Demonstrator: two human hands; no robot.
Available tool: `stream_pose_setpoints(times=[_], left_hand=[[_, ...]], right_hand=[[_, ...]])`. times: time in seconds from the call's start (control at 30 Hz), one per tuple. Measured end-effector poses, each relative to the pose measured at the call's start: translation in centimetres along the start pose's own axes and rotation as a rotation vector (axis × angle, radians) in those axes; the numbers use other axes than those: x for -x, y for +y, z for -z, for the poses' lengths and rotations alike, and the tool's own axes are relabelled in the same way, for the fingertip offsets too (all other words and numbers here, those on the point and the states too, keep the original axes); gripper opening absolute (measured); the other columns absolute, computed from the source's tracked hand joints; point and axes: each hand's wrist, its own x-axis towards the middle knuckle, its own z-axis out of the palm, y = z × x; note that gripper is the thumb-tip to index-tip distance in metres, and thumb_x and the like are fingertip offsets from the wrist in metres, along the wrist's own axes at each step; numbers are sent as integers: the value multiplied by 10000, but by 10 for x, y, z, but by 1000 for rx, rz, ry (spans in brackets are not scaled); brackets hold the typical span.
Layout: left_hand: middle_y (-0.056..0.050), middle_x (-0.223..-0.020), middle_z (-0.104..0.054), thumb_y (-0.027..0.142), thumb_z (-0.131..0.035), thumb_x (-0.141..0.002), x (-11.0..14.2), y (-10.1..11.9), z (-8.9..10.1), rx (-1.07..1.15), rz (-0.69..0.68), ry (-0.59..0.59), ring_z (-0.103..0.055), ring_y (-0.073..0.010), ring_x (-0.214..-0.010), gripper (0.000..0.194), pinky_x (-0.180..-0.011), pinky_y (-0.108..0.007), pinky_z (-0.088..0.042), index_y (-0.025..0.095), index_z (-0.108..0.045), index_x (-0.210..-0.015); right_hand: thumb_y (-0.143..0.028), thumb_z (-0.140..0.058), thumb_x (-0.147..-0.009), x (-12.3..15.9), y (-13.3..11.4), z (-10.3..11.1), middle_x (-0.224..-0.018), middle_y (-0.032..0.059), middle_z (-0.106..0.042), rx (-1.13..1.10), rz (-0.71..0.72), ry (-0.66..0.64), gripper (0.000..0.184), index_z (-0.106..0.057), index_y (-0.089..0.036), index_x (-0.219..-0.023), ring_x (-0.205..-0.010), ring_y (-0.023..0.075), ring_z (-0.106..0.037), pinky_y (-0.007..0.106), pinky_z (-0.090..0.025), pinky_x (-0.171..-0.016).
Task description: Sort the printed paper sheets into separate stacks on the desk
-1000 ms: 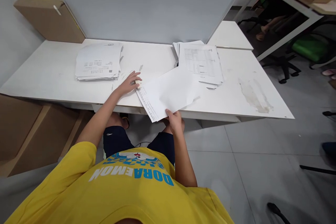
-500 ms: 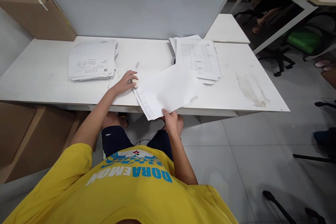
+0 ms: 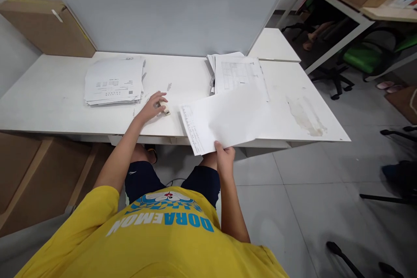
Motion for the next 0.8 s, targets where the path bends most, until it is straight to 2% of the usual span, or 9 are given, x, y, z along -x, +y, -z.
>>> stream_pose_setpoints(times=[0.1,0.23,0.33,0.43,0.5,0.63,0.73,0.8], left_hand=[[-67,-1527,-455,436,-557,-898,0,1,1,14,-9,-19,-211,-264,-1524,285,-1233,-494,-241,245,-632,-1095],[-53,-1533,-455,477,-531,-903,-2,0,1,-14,-17,-50,-190,-272,-1531,302,-1232,-519,-232,257,-638,-1080],[-61,-1518,-474,498,-522,-899,-4,-3,2,-37,-29,-57,-201,-273,-1528,321,-1233,-520,-228,250,-641,-1064],[-68,-1514,-480,501,-535,-885,-6,-5,2,-31,-28,-59,-214,-282,-1523,327,-1229,-531,-232,249,-644,-1061],[-68,-1508,-487,493,-540,-879,-6,-6,2,-30,-27,-42,-232,-278,-1516,324,-1229,-525,-238,252,-646,-1069],[-78,-1466,-529,472,-560,-862,-2,-7,2,-34,-36,-15,-299,-270,-1486,305,-1226,-504,-258,243,-658,-1038],[-87,-1445,-547,451,-576,-854,2,-7,2,-9,-44,-21,-328,-265,-1472,291,-1210,-484,-301,239,-664,-1034],[-87,-1439,-550,437,-582,-859,4,-8,1,-1,-40,-14,-335,-257,-1470,287,-1202,-471,-320,243,-665,-1052]], right_hand=[[-411,-723,-654,-22,-9,14,-969,91,-743,-34,100,212,411,-686,-149,-969,-1000,253,-692,342,-605,-784],[-366,-664,-672,-66,-35,20,-905,62,-712,-30,205,325,339,-664,-149,-932,-929,213,-679,307,-587,-745],[-265,-642,-655,-110,-68,25,-872,47,-683,4,235,241,281,-651,-156,-914,-921,204,-664,305,-570,-759],[-155,-630,-608,-163,-104,33,-866,52,-669,86,145,90,312,-634,-154,-920,-883,196,-647,318,-550,-740],[-127,-638,-607,-199,-123,36,-818,46,-657,197,108,39,312,-624,-149,-918,-810,188,-623,327,-528,-703],[-96,-667,-614,-256,-150,35,-642,-9,-563,531,46,72,182,-584,-162,-762,-670,164,-540,339,-459,-679],[-51,-669,-617,-281,-159,28,-612,-9,-518,782,37,110,203,-520,-188,-635,-672,175,-522,369,-413,-697],[-18,-662,-620,-291,-161,23,-659,23,-539,882,69,120,226,-520,-193,-638,-719,192,-533,392,-394,-726]])
